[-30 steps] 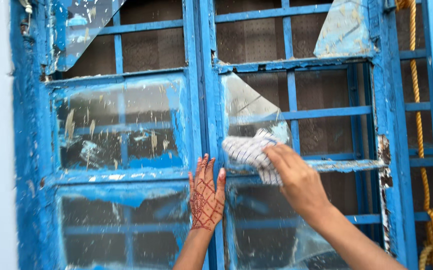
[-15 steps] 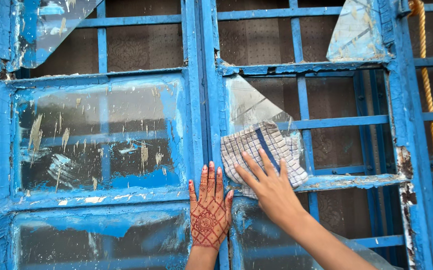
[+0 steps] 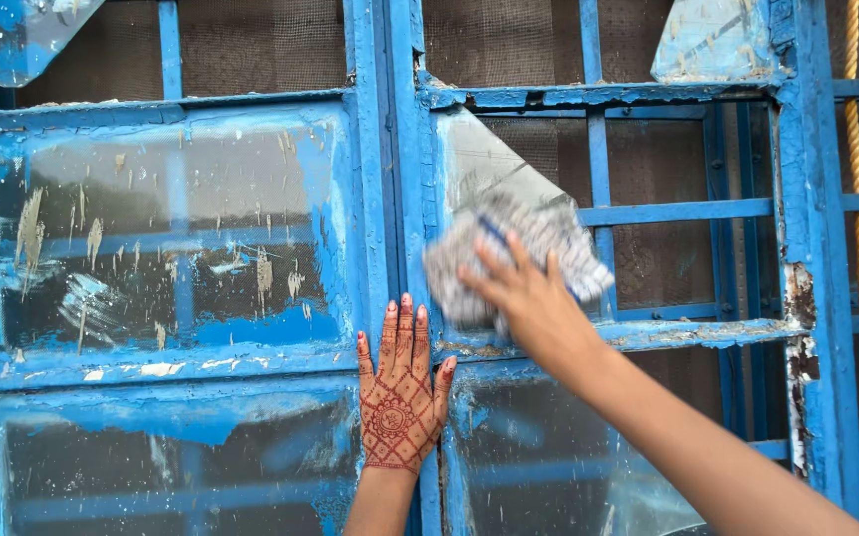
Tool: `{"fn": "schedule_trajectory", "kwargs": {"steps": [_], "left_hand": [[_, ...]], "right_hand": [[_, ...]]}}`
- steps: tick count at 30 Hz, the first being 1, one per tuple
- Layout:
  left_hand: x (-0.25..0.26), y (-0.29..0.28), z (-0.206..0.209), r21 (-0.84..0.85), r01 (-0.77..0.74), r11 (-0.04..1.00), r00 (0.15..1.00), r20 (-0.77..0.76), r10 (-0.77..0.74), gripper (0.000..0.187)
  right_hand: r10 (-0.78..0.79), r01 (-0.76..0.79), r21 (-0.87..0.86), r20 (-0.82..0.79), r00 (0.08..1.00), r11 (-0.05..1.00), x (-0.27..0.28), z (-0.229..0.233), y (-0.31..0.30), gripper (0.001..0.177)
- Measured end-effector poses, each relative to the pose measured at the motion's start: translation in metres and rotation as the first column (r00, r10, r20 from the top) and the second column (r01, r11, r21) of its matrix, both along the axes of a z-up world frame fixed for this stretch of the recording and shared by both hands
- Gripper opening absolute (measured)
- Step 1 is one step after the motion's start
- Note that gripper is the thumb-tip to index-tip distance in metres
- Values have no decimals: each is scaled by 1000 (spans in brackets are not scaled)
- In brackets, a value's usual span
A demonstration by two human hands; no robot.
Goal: The person sprays liquid on a glass window pane and wipes the surface with a checkered cloth, repeating the action across different sections of the blue-framed window.
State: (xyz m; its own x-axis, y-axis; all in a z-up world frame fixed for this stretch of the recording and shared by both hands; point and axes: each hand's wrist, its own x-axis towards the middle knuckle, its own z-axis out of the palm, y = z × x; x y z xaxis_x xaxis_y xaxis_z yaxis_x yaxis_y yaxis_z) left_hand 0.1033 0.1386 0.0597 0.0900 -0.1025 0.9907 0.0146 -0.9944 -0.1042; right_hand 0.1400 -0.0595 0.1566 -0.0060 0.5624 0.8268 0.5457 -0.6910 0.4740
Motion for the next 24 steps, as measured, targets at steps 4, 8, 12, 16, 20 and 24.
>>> {"fn": "schedule_trajectory", "kwargs": {"steps": [4,8,12,16,20,24], "left_hand": [[-4,-1,1,-1,7,1000,1000,-15,-7,75],[-6,-1,-1,9,17,1000,1000,3,-17,77],[-6,-2,-1,6,7,1000,1000,9,-7,77],[-6,-1,-1,7,15,1000,1000,1,-15,77],[-8,-1,-2,-4,39,999,999,-13,-39,77],[-9,-3,-1,-18,34,999,999,-37,-35,76]], "right_hand": [[105,-109,-119,-38,994,987,-10,-27,-27,80],[346,-366,167,141,928,915,-23,20,-50,58],[331,-425,262,336,882,867,-41,85,-43,70],[118,-149,215,152,981,965,-26,86,10,86],[80,-79,156,-6,997,985,-8,31,23,97],[-26,26,-9,-77,997,1000,-7,-5,-4,100]]}}
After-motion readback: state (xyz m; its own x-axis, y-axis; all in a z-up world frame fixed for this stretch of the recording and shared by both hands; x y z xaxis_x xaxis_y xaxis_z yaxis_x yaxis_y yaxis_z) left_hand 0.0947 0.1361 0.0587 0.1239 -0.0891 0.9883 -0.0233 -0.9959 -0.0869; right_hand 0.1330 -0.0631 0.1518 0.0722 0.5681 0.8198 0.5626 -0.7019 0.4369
